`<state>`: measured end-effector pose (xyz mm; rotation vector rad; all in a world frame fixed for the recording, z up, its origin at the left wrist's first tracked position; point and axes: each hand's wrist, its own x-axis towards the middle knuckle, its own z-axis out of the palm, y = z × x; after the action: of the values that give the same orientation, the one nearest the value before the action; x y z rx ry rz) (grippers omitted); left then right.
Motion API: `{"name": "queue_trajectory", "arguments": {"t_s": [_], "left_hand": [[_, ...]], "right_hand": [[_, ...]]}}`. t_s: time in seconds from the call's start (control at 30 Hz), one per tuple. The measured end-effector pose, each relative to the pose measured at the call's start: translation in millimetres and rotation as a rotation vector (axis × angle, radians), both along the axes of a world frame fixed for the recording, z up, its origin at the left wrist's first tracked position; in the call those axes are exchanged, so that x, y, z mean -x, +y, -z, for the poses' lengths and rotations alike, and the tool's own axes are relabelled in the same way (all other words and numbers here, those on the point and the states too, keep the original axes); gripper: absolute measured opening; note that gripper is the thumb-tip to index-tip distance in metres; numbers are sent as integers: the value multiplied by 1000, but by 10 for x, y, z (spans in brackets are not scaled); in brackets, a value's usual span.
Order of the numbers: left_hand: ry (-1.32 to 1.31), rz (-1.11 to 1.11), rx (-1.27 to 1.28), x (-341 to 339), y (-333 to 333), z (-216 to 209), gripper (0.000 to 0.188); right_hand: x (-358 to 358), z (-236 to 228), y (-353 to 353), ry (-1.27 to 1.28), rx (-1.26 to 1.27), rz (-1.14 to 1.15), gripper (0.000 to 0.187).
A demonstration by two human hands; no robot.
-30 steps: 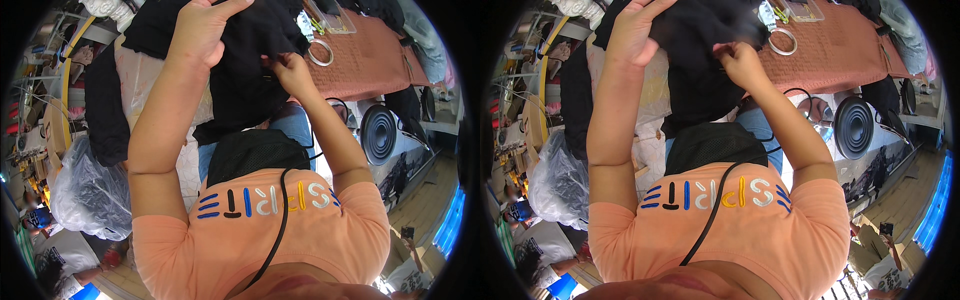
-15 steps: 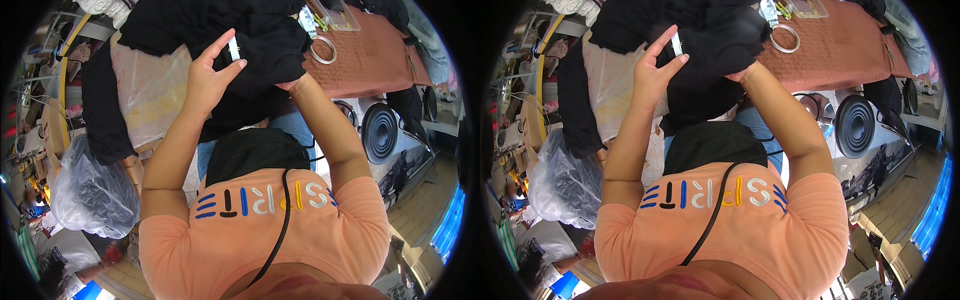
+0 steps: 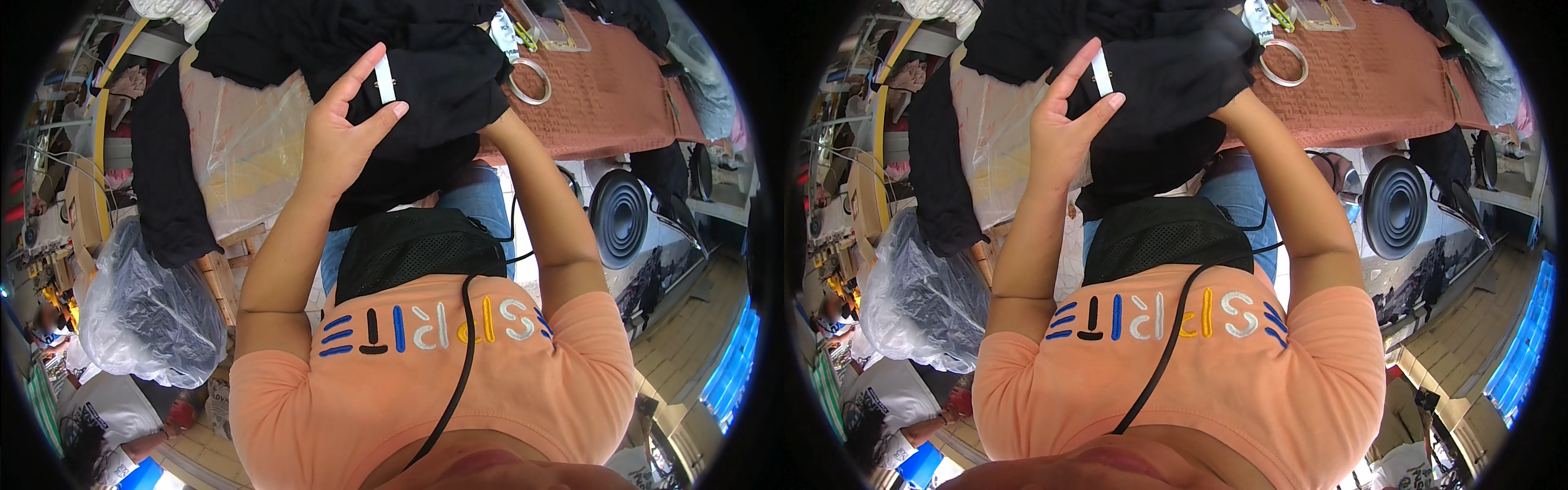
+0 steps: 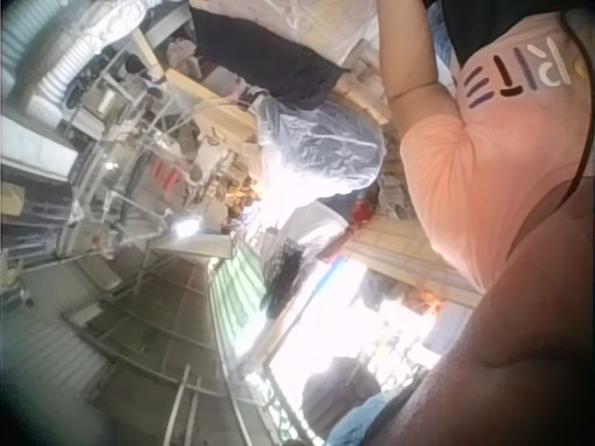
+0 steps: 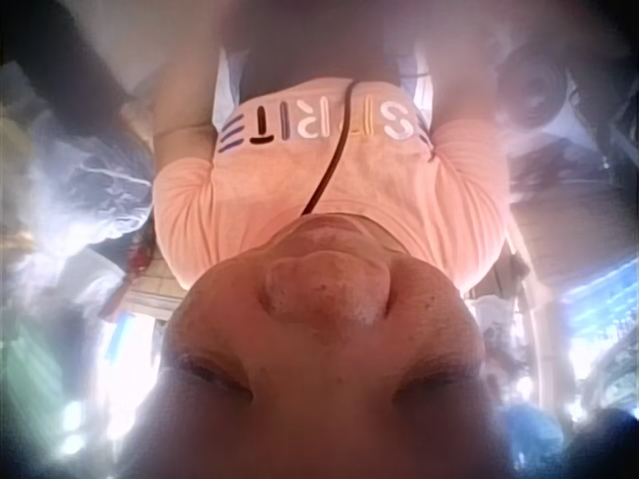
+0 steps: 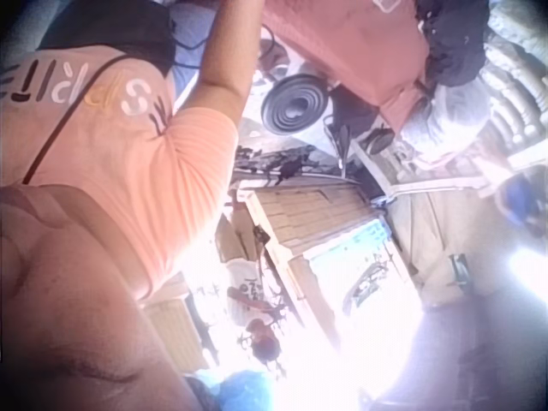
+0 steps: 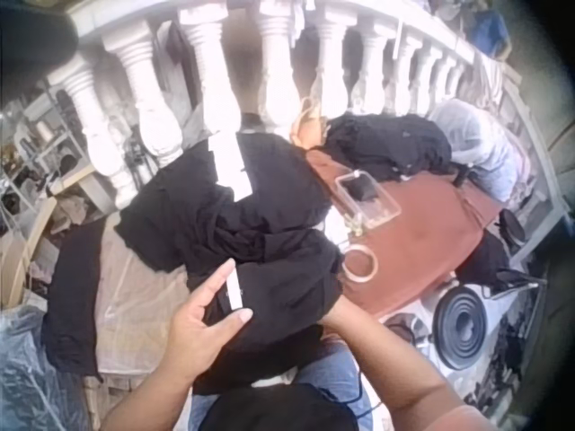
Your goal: The person attaches tags or labels to black t-shirts by hand using small fasteners, then checks the label placement by lifting and smoothing the garment on a work table.
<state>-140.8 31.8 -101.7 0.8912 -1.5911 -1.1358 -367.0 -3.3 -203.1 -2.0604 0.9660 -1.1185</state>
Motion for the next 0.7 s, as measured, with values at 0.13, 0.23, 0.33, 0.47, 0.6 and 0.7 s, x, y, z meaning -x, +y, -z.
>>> {"name": "queue_trajectory", "arguments": {"t_s": [0.13, 0.23, 0.33, 0.47, 0.6, 0.7], "left_hand": [[8, 30, -24, 9, 34, -22, 54], [17, 36, -38, 18, 44, -18, 52], [69, 9, -83, 17, 57, -44, 46], [198, -29, -228, 22, 40, -34, 39], [308, -28, -293, 17, 25, 2, 35], [285, 17, -366, 14, 38, -7, 34]], "right_hand": [[-139, -115, 105, -227, -107, -26, 46], [-273, -160, 235, -655, -441, -176, 40], [-284, -219, 214, -391, -287, -88, 41], [-280, -32, 241, -793, -694, -148, 45], [-352, -80, 274, -913, -741, -130, 44], [-326, -48, 220, -1110, -657, -285, 41]]}}
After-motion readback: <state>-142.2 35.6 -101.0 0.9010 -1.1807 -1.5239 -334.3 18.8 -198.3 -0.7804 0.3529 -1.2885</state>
